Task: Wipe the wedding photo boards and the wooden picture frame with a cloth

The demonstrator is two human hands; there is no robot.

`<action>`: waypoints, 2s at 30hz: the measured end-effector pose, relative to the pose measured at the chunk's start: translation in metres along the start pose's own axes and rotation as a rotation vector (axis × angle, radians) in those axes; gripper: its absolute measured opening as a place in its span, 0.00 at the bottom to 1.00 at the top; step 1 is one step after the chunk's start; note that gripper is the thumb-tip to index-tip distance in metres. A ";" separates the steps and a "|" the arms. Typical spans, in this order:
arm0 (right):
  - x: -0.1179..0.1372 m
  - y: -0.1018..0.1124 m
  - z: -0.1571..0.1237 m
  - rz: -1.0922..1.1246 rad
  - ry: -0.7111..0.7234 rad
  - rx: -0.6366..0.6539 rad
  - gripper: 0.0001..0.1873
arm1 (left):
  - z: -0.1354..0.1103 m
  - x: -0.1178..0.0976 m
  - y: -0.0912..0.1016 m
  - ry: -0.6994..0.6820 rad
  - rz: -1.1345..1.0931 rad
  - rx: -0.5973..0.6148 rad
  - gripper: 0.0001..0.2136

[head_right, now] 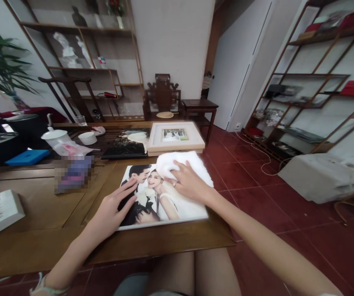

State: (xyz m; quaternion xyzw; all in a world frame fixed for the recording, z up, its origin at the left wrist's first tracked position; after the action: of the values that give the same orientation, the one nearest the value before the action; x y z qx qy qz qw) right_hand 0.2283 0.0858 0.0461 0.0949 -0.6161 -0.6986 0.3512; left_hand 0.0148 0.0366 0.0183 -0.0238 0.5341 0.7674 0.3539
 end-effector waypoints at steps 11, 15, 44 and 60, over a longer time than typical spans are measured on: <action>0.088 0.020 -0.086 0.203 0.021 0.228 0.12 | 0.001 -0.001 0.001 -0.035 0.020 0.008 0.20; 0.059 0.008 -0.050 0.117 0.029 0.099 0.16 | 0.001 -0.001 0.001 -0.048 0.011 0.007 0.19; 0.019 -0.005 0.007 -0.016 0.017 0.056 0.16 | 0.001 0.000 -0.001 -0.026 0.020 0.027 0.20; 0.103 -0.006 -0.078 0.035 0.141 0.281 0.12 | 0.000 -0.002 0.001 0.016 -0.016 0.030 0.20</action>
State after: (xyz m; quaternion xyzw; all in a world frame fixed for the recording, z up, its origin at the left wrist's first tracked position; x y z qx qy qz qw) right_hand 0.1941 -0.0391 0.0540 0.1811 -0.6833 -0.5908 0.3889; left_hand 0.0155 0.0356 0.0197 -0.0288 0.5481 0.7562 0.3562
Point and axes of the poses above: each hand's wrist, its own z-axis towards the middle knuckle, its own y-axis out of the back of the hand, x = y × z, the point moved 4 cm from there along z, towards the middle knuckle, and after that the axes turned 4 degrees about -y, right-handed, at the moved point
